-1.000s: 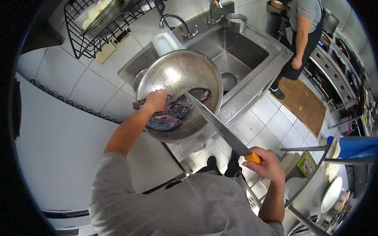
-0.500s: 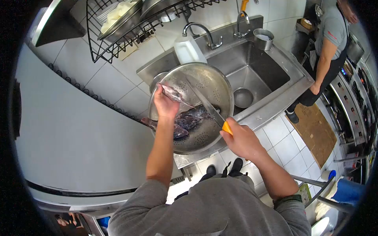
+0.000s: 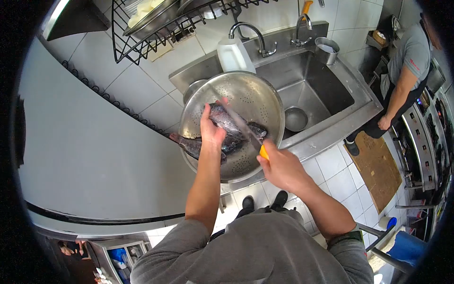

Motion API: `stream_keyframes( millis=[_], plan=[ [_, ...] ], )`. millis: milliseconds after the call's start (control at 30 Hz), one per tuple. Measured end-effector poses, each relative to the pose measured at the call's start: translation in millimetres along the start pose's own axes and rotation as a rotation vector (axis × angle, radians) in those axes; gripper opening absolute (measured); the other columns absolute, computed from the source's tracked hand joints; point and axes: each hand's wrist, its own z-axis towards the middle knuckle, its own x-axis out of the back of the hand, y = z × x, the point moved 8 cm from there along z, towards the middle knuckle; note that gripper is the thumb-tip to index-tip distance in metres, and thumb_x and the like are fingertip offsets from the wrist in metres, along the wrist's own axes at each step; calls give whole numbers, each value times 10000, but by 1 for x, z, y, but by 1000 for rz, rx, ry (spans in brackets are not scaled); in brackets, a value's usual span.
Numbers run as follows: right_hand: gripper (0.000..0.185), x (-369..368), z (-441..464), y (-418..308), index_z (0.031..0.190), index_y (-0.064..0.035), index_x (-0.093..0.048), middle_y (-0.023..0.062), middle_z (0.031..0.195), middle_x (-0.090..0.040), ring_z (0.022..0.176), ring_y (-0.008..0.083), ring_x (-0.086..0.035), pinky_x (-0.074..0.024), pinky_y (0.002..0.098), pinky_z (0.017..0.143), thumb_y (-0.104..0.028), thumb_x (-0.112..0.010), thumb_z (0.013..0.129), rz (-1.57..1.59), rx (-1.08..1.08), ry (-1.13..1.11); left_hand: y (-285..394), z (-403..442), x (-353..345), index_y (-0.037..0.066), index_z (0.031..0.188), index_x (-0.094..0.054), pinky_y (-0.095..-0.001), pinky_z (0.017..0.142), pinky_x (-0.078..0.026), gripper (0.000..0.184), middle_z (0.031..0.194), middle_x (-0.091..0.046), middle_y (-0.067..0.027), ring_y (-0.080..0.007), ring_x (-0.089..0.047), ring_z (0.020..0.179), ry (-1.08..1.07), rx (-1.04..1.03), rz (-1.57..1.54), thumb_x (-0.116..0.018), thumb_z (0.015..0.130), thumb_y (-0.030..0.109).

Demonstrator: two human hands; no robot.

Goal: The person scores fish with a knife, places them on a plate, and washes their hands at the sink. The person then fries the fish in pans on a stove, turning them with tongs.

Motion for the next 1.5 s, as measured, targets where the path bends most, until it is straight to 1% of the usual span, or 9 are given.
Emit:
stream_keyframes(
  millis=[300, 433, 600, 867, 1067, 1200, 1333, 1467, 1500],
  plan=[
    [257, -5, 55, -37, 1053, -3, -429, 287, 855, -661, 834, 521, -622, -459, 607, 727, -205, -573, 987, -48, 171, 139, 7, -25, -13, -6, 1209, -591, -451, 961, -530, 422, 1152, -677, -163, -285, -649, 1071, 10, -86, 175, -524, 1051, 379],
    [260, -15, 66, -46, 1094, 2, -461, 254, 846, -693, 845, 462, -678, -510, 583, 741, -210, -565, 987, -106, 178, 139, 19, -25, -20, -18, 1245, -575, -451, 951, -528, 446, 1180, -673, -174, -292, -643, 1090, 33, -155, 185, -492, 1063, 380],
    [269, -20, 53, -49, 1081, -3, -409, 295, 861, -660, 848, 529, -617, -459, 615, 724, -215, -553, 999, -53, 167, 143, 28, -29, -26, -60, 1269, -555, -443, 987, -520, 495, 1219, -657, -193, -297, -636, 1119, 64, -110, 167, -460, 1071, 384],
    [296, -35, 12, -31, 1138, -27, -418, 265, 814, -667, 795, 496, -649, -490, 598, 687, -239, -565, 993, -98, 65, 56, 42, -8, -21, -119, 1299, -520, -439, 1002, -526, 559, 1222, -645, -227, -316, -646, 1106, -17, 79, -88, -419, 1078, 385],
    [305, -9, -27, 11, 1155, -52, -458, 252, 794, -669, 768, 500, -647, -486, 589, 684, -277, -576, 988, -5, 35, 60, 74, -8, -28, -29, 1177, -601, -484, 955, -540, 506, 1125, -682, -174, -306, -667, 1044, -30, -7, 73, -493, 1043, 447],
    [329, 10, -12, 12, 1165, -34, -467, 270, 807, -666, 802, 506, -643, -482, 586, 709, -281, -585, 982, -1, -21, 33, 65, 4, -28, 83, 1134, -632, -490, 912, -546, 501, 1086, -688, -63, -251, -671, 984, -67, -76, 124, -559, 989, 557],
    [344, 5, -9, 1, 1143, -11, -458, 294, 849, -665, 870, 506, -643, -483, 582, 731, -279, -594, 976, -32, 25, -69, 51, 13, -11, 93, 1156, -629, -495, 937, -538, 525, 1083, -685, -51, -246, -666, 1004, 105, -131, 134, -539, 990, 582],
    [329, -3, -10, 0, 1126, -14, -459, 297, 861, -665, 882, 505, -643, -481, 587, 745, -274, -593, 975, -38, 31, -89, 36, 20, 6, 123, 1283, -608, -552, 1051, -461, 544, 1263, -660, -67, -305, -623, 1166, 173, -154, 96, -425, 1036, 572],
    [325, -6, -11, -1, 1122, -15, -459, 296, 864, -666, 886, 504, -644, -480, 588, 748, -274, -592, 976, -37, 18, -111, 33, 26, 11, 106, 1220, -599, -536, 927, -517, 589, 1097, -682, -61, -281, -657, 997, 155, -149, 56, -403, 1021, 625]
  ],
)
